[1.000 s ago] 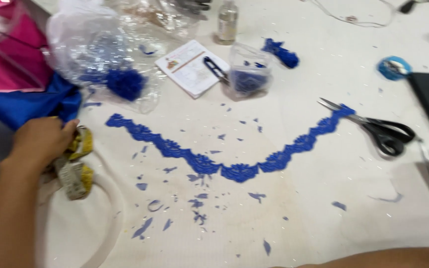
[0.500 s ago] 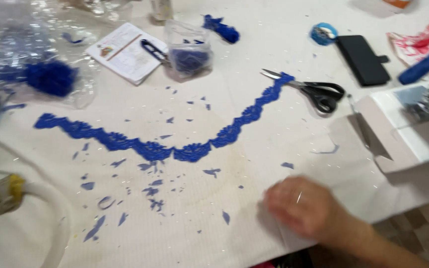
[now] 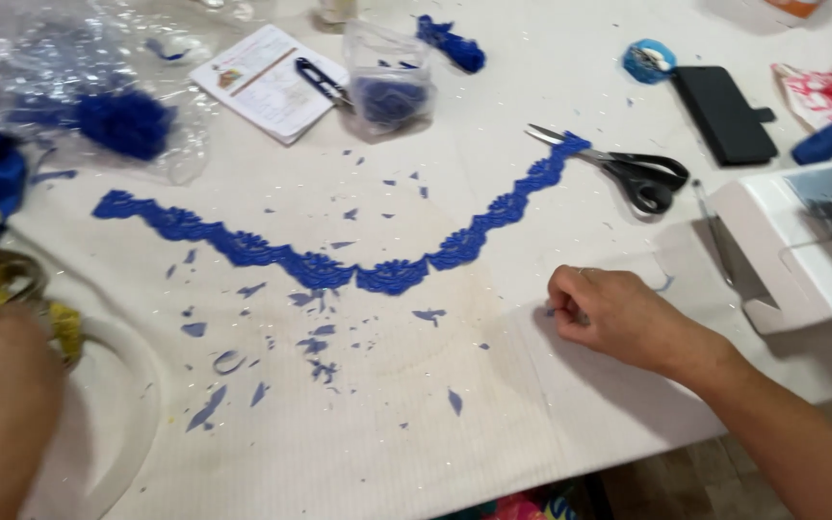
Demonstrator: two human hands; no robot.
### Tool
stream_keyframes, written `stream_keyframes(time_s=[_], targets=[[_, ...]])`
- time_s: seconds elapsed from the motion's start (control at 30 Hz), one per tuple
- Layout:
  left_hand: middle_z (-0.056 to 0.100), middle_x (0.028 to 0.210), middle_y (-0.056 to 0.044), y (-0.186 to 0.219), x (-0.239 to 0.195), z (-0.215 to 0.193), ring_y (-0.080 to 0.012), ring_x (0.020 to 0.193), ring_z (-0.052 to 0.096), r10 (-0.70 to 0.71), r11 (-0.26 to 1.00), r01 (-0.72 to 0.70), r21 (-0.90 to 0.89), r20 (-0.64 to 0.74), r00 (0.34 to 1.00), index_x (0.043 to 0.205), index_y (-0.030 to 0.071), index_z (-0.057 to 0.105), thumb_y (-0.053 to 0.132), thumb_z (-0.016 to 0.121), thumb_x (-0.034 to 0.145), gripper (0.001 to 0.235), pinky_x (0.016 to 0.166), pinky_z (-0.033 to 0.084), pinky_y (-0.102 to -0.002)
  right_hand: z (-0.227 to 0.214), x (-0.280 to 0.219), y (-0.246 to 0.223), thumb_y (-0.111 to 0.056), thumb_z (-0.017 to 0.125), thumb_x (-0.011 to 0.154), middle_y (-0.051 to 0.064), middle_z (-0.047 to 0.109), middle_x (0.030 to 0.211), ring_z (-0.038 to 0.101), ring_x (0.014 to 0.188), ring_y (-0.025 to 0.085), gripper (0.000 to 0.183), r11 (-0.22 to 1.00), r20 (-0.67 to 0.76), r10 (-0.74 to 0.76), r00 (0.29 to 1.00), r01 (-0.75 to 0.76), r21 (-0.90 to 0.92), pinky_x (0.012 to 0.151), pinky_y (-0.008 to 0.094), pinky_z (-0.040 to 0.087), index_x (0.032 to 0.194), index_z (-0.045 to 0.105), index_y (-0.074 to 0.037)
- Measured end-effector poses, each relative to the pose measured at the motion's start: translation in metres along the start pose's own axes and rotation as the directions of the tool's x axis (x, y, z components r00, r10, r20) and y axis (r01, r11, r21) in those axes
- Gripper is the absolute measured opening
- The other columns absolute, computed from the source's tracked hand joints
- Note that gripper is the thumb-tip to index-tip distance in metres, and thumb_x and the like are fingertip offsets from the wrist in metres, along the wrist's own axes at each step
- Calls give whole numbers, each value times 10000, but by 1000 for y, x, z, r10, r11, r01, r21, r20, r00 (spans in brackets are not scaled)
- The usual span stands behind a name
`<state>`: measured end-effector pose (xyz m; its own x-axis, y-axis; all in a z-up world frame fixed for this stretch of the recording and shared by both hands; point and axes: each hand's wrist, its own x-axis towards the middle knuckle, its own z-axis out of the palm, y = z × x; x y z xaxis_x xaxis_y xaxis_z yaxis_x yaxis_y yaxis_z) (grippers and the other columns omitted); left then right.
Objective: Trimming the edges of a blue lace piece using scissors on a work table.
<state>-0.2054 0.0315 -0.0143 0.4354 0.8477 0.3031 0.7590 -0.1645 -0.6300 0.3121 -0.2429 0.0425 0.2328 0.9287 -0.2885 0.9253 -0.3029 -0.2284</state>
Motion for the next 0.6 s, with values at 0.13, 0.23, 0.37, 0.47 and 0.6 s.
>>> stream_keyframes(time_s=[0.13,0.23,0.37,0.47,0.6], targets=[[552,836,95,30,-44,-77,-101,680,589,-73,997,81,17,-275,959,1091,360,666,453,537,1154,172,554,386,-281,5,35,-49,-273,678,874,-36,745,900,666,752,160,148,978,26,-176,984,171,116,692,313,498,933,572,-186],[805,1005,21,45,-68,-137,-74,819,692,-117,810,-201,-551,-487,865,1043,151,819,146,815,1038,9,613,487,-200,5,59,-79,-194,654,866,-47,659,812,572,689,147,127,926,69,-369,927,361,108,652,308,442,870,528,-185],[751,931,-84,68,-111,-111,-174,677,631,-358,471,-150,-869,-344,868,952,66,779,22,797,924,55,614,496,-290,-4,74,-104,-153,622,842,-20,598,841,519,709,178,158,880,156,-470,869,474,12,626,349,405,897,475,-161],[725,976,-80,69,-130,-108,-150,609,551,-419,319,89,-943,-56,906,1016,104,761,60,766,921,105,640,493,-283,-6,77,-113,-115,590,805,-17,553,825,469,726,175,167,875,233,-474,849,483,21,624,343,370,879,446,-155],[721,925,13,53,-124,-110,-173,784,616,-240,276,447,-851,389,889,1087,184,769,252,687,884,229,825,511,-324,-5,72,-112,-69,555,821,6,499,720,401,635,191,203,863,279,-488,827,505,12,580,369,325,852,375,-157]])
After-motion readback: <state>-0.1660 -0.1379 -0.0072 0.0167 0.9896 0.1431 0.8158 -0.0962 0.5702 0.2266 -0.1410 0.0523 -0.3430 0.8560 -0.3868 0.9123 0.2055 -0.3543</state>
